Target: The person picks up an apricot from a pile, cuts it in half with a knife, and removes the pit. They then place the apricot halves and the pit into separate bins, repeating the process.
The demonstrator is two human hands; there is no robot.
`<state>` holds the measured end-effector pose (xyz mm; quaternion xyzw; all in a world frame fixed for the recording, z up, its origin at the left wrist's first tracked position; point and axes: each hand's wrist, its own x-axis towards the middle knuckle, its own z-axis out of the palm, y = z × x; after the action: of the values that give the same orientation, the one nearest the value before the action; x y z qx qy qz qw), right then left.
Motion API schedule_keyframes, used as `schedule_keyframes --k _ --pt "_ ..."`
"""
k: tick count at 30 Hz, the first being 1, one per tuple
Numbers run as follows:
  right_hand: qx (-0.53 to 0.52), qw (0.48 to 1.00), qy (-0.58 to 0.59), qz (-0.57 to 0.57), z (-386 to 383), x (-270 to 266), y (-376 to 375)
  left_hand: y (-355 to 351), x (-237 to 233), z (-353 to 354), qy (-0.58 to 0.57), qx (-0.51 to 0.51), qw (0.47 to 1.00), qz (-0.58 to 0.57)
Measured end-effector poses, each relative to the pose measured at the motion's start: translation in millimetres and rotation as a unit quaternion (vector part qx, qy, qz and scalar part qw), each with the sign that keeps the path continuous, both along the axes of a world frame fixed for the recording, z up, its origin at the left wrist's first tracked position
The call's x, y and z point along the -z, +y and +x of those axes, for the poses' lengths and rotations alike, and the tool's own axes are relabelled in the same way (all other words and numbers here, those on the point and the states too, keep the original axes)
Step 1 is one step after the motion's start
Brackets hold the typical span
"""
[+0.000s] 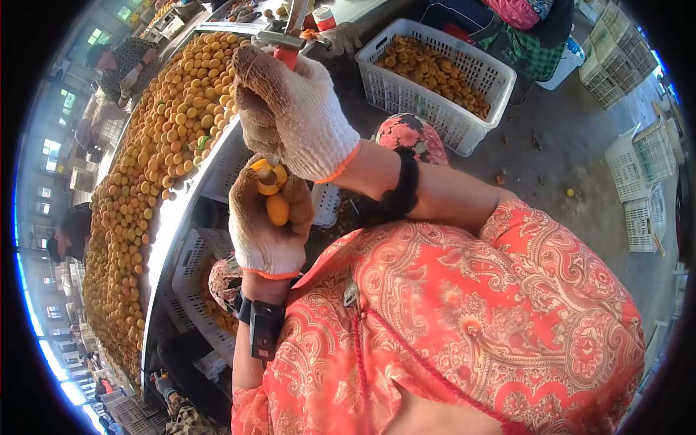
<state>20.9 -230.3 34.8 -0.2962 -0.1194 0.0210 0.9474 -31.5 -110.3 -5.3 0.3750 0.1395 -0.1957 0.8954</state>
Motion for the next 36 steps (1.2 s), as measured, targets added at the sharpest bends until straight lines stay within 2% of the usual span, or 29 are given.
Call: schedule_keyframes --k 2,6,8,9,12,13,15,16,18,19,23,25,26,28,30,31,34,36 --pt "-0.019 0.999 0.02 -0.018 1 3 -1 -3 0 -2 -0.009 -0.033 0.999 0.023" --pt "-0.024 0.998 -0.018 -0.046 0 7 0 2 5 -5 -0.048 -0.004 0.999 -0.01" --pt "-0.026 0.997 -0.029 -0.06 -1 6 3 -3 2 -7 -0.021 -0.062 0.998 0.01" --pt "-0.049 0.998 -0.008 -0.024 -1 3 1 -4 3 -7 -0.022 -0.063 0.998 0.01" --pt "-0.03 0.999 0.01 -0.01 6 6 7 -9 3 -5 -0.063 -0.086 0.994 0.028" --pt "-0.029 1.0 0.007 -0.008 5 6 9 -12 1 -3 -0.045 -0.107 0.99 0.077" --pt "0.043 0.989 -0.026 -0.137 1 6 13 -22 -7 -5 -0.026 -0.152 0.973 0.172" --pt "0.043 0.989 -0.026 -0.136 2 5 12 -20 -5 -5 -0.026 -0.153 0.973 0.173" --pt "-0.034 0.997 0.032 -0.069 4 5 10 -8 9 -4 -0.125 -0.102 0.975 0.15" --pt "-0.047 0.998 0.036 -0.017 8 6 10 -3 16 0 -0.163 -0.104 0.948 0.253" --pt "-0.121 0.986 0.091 0.063 20 15 8 -13 11 1 -0.126 -0.134 0.954 0.237" --pt "-0.114 0.985 0.103 0.076 24 19 10 -25 -3 6 -0.004 -0.181 0.965 0.189" --pt "-0.105 0.984 0.115 0.087 27 21 11 -19 3 7 -0.003 -0.181 0.965 0.19" --pt "-0.126 0.978 0.129 0.105 39 33 13 -3 17 12 -0.011 -0.09 0.995 0.05" --pt "-0.15 0.956 0.166 0.189 46 40 16 -3 17 15 0.01 -0.083 0.996 0.039" --pt "-0.149 0.956 0.166 0.189 46 41 15 -3 15 16 0.031 -0.076 0.996 0.028" --pt "-0.168 0.966 0.12 0.157 41 44 2 4 14 21 0.019 -0.12 0.989 0.088" --pt "-0.18 0.983 0.0 -0.035 37 45 -10 16 15 21 -0.011 -0.127 0.988 0.092"
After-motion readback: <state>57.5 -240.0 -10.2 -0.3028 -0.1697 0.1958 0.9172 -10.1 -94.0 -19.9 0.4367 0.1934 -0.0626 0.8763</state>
